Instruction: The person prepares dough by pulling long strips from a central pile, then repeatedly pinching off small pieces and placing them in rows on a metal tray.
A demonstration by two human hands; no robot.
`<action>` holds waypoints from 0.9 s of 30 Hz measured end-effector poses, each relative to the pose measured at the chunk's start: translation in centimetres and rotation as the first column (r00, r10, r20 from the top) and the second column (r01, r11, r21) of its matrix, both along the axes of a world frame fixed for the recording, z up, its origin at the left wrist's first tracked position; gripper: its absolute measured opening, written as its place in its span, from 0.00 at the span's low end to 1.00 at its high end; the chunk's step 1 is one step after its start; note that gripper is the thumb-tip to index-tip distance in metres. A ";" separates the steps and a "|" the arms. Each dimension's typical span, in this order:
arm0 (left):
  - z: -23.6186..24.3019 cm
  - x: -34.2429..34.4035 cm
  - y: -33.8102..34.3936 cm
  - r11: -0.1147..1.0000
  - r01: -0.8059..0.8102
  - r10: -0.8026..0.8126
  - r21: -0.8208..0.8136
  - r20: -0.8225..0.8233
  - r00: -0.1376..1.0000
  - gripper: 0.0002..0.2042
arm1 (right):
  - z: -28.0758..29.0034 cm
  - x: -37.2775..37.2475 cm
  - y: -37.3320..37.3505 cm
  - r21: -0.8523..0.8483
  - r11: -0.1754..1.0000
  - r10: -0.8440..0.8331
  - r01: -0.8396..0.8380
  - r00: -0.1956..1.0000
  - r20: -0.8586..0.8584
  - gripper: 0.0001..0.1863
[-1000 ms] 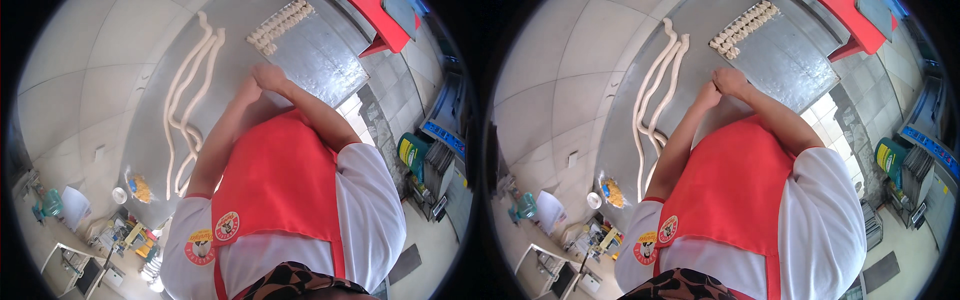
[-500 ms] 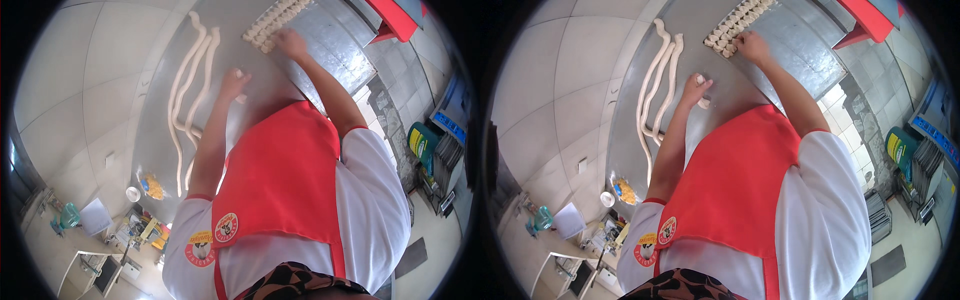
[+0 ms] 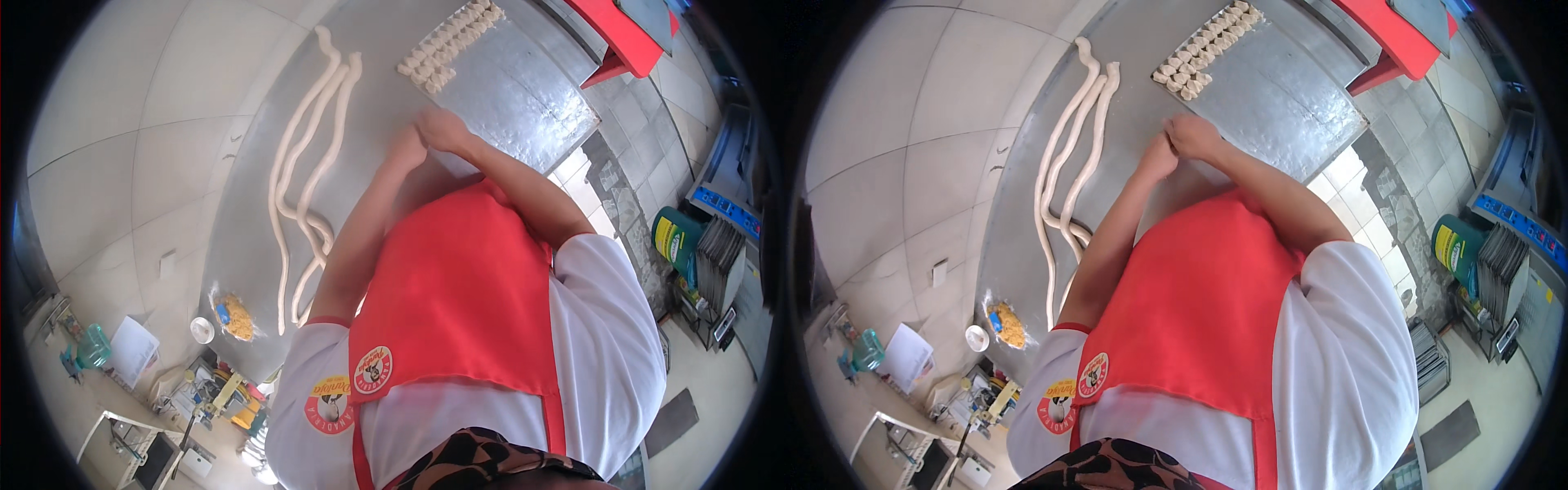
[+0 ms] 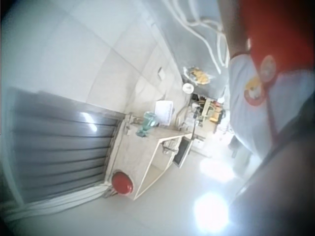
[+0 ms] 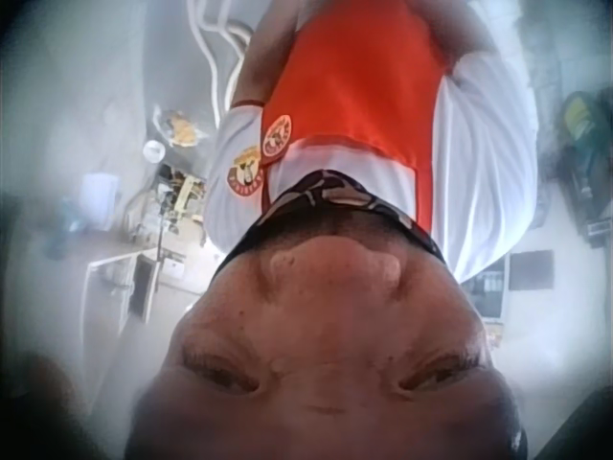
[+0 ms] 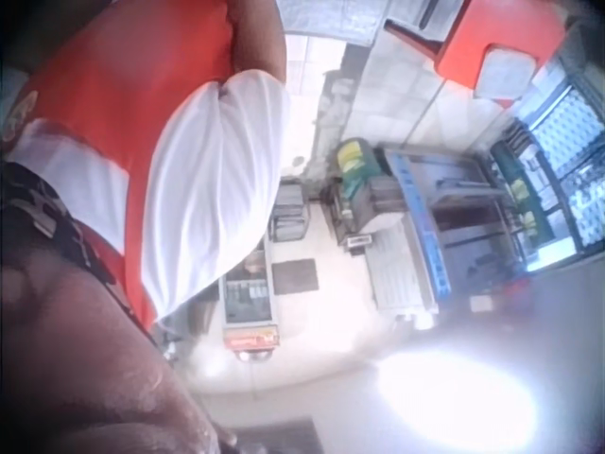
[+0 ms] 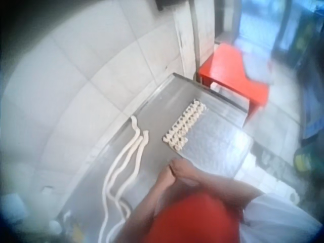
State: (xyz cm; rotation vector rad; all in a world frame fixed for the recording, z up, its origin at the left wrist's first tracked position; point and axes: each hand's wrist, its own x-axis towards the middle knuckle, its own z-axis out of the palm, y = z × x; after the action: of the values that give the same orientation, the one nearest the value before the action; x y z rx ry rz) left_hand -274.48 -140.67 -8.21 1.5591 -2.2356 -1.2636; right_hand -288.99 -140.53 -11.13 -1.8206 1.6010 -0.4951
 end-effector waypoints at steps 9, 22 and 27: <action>-2.2 3.2 -2.8 0.645 -0.416 0.530 0.641 0.017 0.848 0.13 | 5.3 -1.8 -1.2 0.278 0.960 -0.100 0.018 0.953 0.285 0.28; -2.1 5.5 -1.4 0.989 -0.069 0.081 -0.127 0.090 0.993 0.24 | -1.0 -7.3 -6.7 -0.104 0.831 -0.534 0.546 0.836 0.129 0.24; -0.5 1.8 1.3 0.985 -0.172 0.168 0.011 -0.279 0.946 0.27 | -1.0 -0.8 1.0 0.397 0.916 -0.037 -0.059 0.972 0.230 0.32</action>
State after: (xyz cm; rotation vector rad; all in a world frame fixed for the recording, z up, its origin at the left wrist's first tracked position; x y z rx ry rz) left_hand -272.67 -139.41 -8.68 1.4309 -1.8910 -1.3216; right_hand -289.76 -139.54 -12.11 -1.4058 1.4079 -0.3293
